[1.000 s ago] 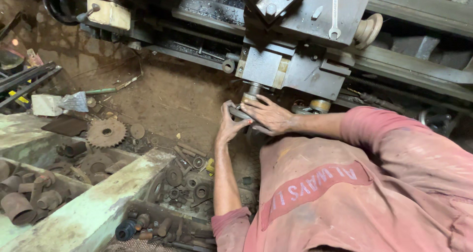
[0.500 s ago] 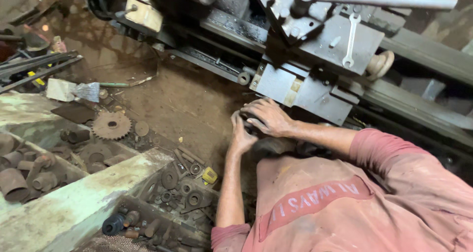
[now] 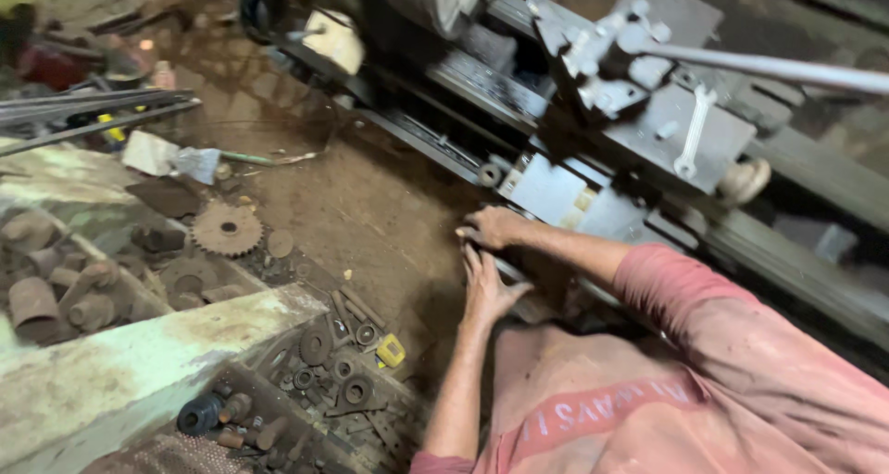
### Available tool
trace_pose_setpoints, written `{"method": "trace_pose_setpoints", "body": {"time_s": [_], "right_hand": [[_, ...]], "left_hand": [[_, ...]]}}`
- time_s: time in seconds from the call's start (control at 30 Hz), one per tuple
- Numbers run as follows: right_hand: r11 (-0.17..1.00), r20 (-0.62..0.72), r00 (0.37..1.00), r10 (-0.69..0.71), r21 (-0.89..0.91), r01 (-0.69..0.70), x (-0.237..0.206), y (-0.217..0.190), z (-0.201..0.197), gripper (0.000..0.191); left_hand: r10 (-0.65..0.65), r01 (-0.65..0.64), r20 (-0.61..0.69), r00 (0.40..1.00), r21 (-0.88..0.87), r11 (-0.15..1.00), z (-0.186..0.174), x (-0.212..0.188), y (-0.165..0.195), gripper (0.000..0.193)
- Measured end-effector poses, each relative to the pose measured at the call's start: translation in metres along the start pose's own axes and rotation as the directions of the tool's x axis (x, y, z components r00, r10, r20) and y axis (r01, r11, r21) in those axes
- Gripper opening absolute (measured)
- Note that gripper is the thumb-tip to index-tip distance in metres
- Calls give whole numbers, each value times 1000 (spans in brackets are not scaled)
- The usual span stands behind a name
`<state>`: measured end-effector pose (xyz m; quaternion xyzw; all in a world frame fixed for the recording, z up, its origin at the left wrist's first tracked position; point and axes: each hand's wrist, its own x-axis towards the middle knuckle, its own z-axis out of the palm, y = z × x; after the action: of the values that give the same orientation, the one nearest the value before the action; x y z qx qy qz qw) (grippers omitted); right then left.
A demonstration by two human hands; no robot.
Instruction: The person operates a metalworking machine, likely a lathe, by turning handwheels and levers to adjust the tool carriage and tailstock. They also use a hammer to tap a component on the machine. The task involves precise manual adjustments of the machine's controls.
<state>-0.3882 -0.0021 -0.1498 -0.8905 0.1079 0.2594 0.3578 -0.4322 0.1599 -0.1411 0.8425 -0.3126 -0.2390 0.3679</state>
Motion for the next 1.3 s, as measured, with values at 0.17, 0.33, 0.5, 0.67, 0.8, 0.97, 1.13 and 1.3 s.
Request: {"method": "trace_pose_setpoints", "body": {"time_s": [0.17, 0.33, 0.5, 0.67, 0.8, 0.97, 1.13, 1.3], "right_hand": [[983, 239, 963, 122, -161, -84, 22, -22, -7, 73], [954, 373, 904, 208, -281, -103, 30, -40, -7, 72], [933, 413, 883, 221, -353, -69, 31, -55, -9, 61], [913, 420, 878, 229, -407, -44, 32, -62, -6, 50], [916, 419, 888, 189, -402, -5, 39, -56, 0, 42], [896, 457, 877, 151, -437, 73, 44, -54, 3, 35], [906, 380, 909, 170, -423, 7, 32, -60, 5, 33], [910, 303, 942, 145, -415, -7, 18, -56, 10, 32]], "left_hand": [[-6, 9, -26, 1000, 78, 997, 2, -12, 5, 116], [31, -26, -37, 999, 135, 991, 20, -26, -7, 89], [105, -82, -95, 990, 214, 973, 42, -32, -24, 75], [219, -151, -200, 955, 308, 939, 48, -34, -24, 58], [232, -192, -191, 954, 208, 959, 48, -36, -14, 64], [315, -224, -215, 925, 363, 905, 56, -39, -10, 50], [419, -289, -275, 865, 408, 866, 69, -38, -12, 45], [425, -298, -204, 882, 457, 838, 65, -49, -5, 36]]}}
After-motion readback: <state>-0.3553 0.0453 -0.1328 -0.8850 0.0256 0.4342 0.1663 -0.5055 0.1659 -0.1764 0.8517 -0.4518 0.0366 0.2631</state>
